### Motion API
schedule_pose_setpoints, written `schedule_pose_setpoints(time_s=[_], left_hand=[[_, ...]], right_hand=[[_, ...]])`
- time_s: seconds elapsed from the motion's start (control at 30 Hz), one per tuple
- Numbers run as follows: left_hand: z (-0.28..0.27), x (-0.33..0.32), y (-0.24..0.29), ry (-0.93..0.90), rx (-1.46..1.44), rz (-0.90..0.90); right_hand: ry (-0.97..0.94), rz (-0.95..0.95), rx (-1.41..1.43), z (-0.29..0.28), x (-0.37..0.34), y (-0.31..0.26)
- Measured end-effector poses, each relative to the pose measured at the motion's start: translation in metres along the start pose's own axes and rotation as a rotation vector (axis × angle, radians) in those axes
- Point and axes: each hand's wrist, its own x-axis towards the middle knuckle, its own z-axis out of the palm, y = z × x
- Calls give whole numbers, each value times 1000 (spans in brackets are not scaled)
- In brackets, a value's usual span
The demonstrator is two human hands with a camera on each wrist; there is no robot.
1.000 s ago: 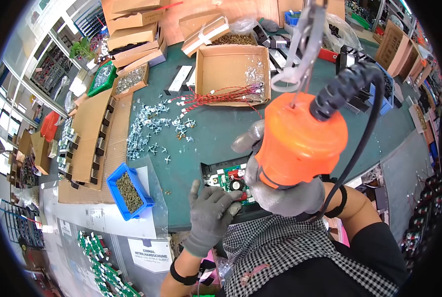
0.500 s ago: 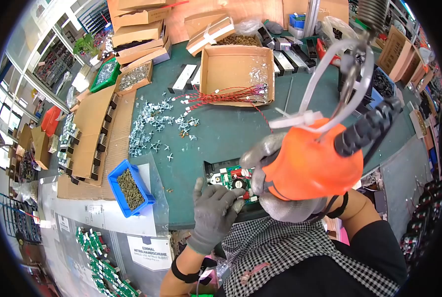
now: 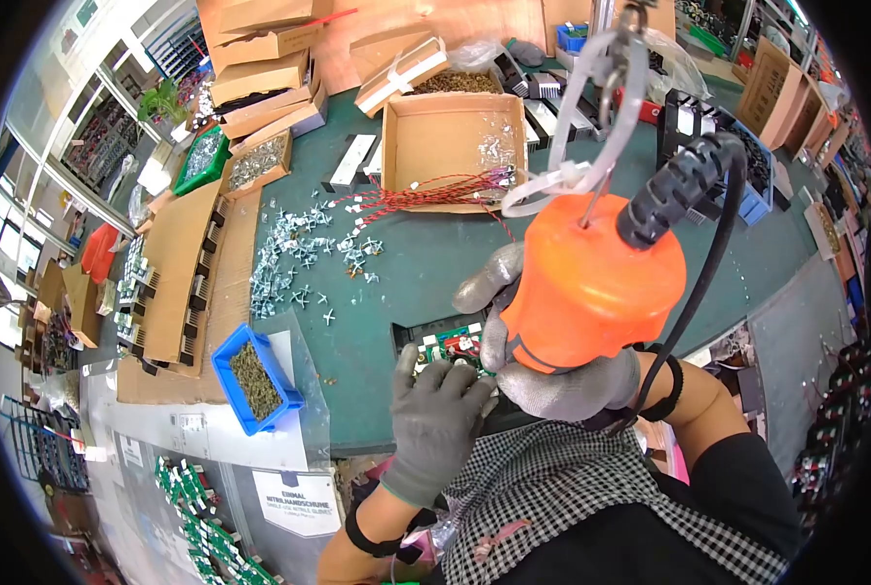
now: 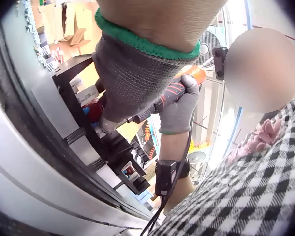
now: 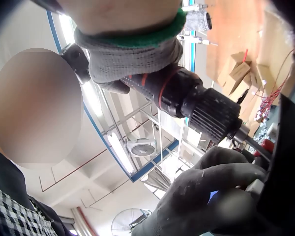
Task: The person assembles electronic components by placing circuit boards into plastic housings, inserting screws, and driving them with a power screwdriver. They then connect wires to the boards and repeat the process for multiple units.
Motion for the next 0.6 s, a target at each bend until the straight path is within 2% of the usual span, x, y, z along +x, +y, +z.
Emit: schedule_pose_setpoints(time_s=[0.07, 0.1, 0.17, 0.23, 0.4, 0.5, 0.57, 0.6], left_hand=[[2, 4, 0, 25, -121, -46], [3, 5, -1, 23, -127, -45], [3, 5, 0, 19, -145, -49], [4, 5, -2, 3, -160, -36], [6, 4, -2, -3, -155, -20], [6, 2, -1, -6, -168, -22], [5, 2, -2, -28, -187, -30], [2, 2, -1, -66, -169, -2]], right_hand=[[-16, -187, -106, -3, 4, 10], [-61, -326, -264, -9, 8, 16], [-126, -370, -320, -15, 7, 17], [-164, -201, -105, -16, 3, 13], [-173, 76, 65, -18, -2, -2], [-94, 186, 294, -13, -9, -3], [-75, 195, 226, -11, -8, -3], [-98, 171, 63, -14, -4, -5]])
